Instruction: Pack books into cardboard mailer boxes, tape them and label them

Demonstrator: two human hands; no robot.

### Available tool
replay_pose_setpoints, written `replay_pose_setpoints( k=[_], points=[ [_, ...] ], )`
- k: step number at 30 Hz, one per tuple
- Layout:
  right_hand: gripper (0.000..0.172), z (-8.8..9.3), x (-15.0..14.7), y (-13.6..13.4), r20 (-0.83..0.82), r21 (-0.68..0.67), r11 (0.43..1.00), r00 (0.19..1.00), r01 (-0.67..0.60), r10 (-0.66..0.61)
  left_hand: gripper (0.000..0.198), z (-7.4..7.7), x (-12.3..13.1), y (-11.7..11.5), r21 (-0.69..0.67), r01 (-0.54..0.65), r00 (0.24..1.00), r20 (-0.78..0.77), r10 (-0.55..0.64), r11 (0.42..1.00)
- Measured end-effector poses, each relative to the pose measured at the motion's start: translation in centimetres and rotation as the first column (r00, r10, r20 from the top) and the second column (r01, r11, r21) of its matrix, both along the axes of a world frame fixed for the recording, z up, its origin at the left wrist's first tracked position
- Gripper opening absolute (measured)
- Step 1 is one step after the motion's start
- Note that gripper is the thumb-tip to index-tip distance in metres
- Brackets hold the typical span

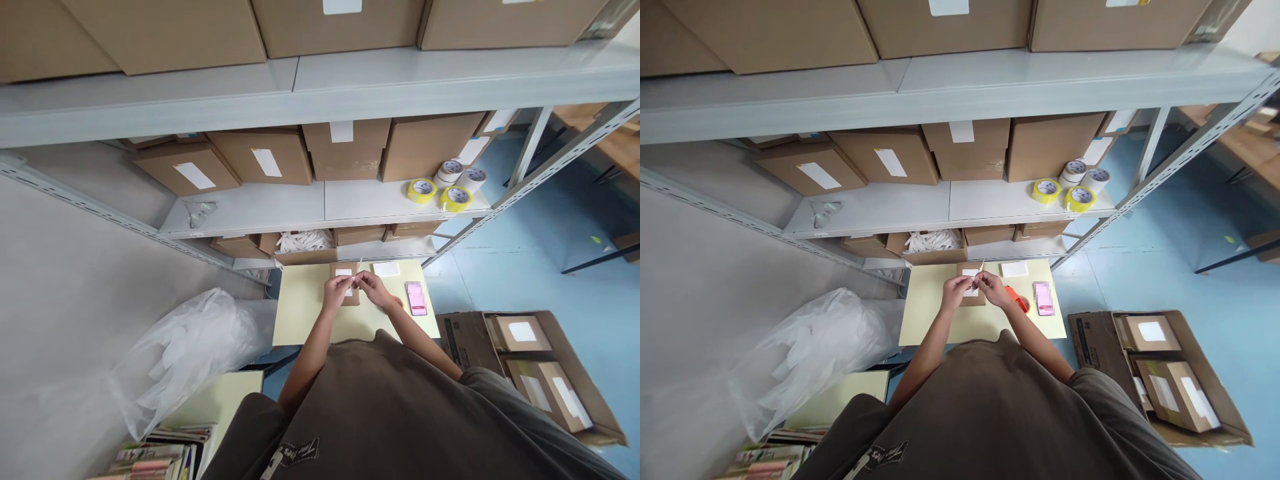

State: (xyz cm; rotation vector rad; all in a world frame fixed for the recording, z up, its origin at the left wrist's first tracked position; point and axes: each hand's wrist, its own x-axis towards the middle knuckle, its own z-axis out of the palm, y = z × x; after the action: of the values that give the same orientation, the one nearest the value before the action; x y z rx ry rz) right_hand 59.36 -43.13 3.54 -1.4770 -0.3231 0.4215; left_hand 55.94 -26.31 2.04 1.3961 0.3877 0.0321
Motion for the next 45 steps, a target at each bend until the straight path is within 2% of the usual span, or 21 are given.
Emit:
replay_pose_setpoints(
  k=[3, 5, 7, 9, 12, 14, 18, 23, 25, 28, 31, 33, 36, 40, 42, 45],
  points=[
    [0.038, -0.1, 0.0, -0.8, -0.023, 0.064, 0.998, 0.999, -0.021, 0.023, 0.04, 0.2, 0.2, -0.9, -0.107, -0.124, 0.992, -0.037, 0.121, 0.987],
    [0.035, -0.2, 0.1, -1.4, -0.05, 0.097, 0.995, 0.999, -0.004, 0.009, 0.047, 0.3, 0.3, -1.5, -0.163, -0.152, 0.988, -0.036, 0.148, 0.975],
    [0.033, -0.4, 0.3, -2.0, -0.072, 0.105, 0.994, 0.997, 0.027, -0.019, 0.054, 0.4, 0.2, -2.0, -0.166, -0.099, 0.995, -0.013, 0.098, 0.981],
    [0.031, -0.5, 0.5, -2.6, -0.076, 0.099, 0.995, 0.997, 0.033, -0.026, 0.055, 0.6, 0.1, -2.4, -0.105, -0.024, 1.0, 0.014, 0.026, 0.994],
    [0.029, -0.5, 0.7, -3.2, -0.073, 0.075, 0.997, 0.997, 0.014, -0.009, 0.041, 1.1, 0.1, -3.0, 0.033, 0.012, 0.999, 0.03, -0.013, 0.999],
    [0.03, -0.5, 0.8, -3.5, -0.1, 0.063, 0.998, 0.995, 0.029, -0.023, 0.031, 1.6, 0.0, -3.6, 0.077, 0.005, 0.999, 0.036, -0.008, 0.997],
    [0.037, -0.7, 0.7, -4.2, -0.108, 0.049, 0.996, 0.991, 0.081, -0.076, 0.026, 2.1, 0.1, -5.2, 0.086, 0.034, 0.995, 0.085, -0.042, 0.996],
    [0.042, -0.8, 0.4, -6.2, -0.108, 0.112, 0.987, 0.989, 0.113, -0.101, 0.031, 1.1, 0.8, -6.8, -0.033, 0.054, 0.998, 0.022, -0.053, 0.998],
    [0.043, -0.8, 0.3, -7.6, -0.152, 0.157, 0.98, 0.983, 0.123, -0.099, 0.039, 0.6, 1.2, -6.3, -0.142, -0.026, 1.0, -0.012, 0.024, 0.99],
    [0.043, -0.5, 0.4, -10.2, -0.223, 0.243, 0.957, 0.969, 0.157, -0.103, 0.048, 0.1, 2.0, -3.7, -0.275, -0.249, 0.967, -0.01, 0.256, 0.929],
    [0.043, -0.5, 0.7, -12.3, -0.275, 0.278, 0.929, 0.946, 0.246, -0.168, 0.049, -0.4, 2.6, -0.6, -0.244, -0.479, 0.873, -0.027, 0.488, 0.843],
    [0.041, -0.9, 1.0, -12.9, -0.301, 0.257, 0.909, 0.921, 0.326, -0.245, 0.05, -0.9, 2.8, 0.3, -0.192, -0.565, 0.821, -0.033, 0.57, 0.803],
    [0.036, -1.7, 1.5, -12.1, -0.312, 0.219, 0.876, 0.881, 0.43, -0.355, 0.05, -1.6, 3.0, -0.2, -0.151, -0.533, 0.843, -0.017, 0.537, 0.832],
    [0.03, -2.7, 1.9, -8.6, -0.305, 0.167, 0.857, 0.852, 0.488, -0.425, 0.045, -2.0, 3.1, -0.8, -0.115, -0.451, 0.892, -0.028, 0.451, 0.885],
    [0.031, -3.3, 1.9, -6.4, -0.331, 0.146, 0.861, 0.844, 0.487, -0.421, 0.041, -2.0, 2.9, 0.4, -0.083, -0.448, 0.894, -0.026, 0.447, 0.89],
    [0.037, -4.6, 2.2, -2.9, -0.392, 0.145, 0.872, 0.836, 0.468, -0.384, 0.036, -2.3, 2.0, 3.9, -0.025, -0.458, 0.889, -0.014, 0.458, 0.889]
  ],
)
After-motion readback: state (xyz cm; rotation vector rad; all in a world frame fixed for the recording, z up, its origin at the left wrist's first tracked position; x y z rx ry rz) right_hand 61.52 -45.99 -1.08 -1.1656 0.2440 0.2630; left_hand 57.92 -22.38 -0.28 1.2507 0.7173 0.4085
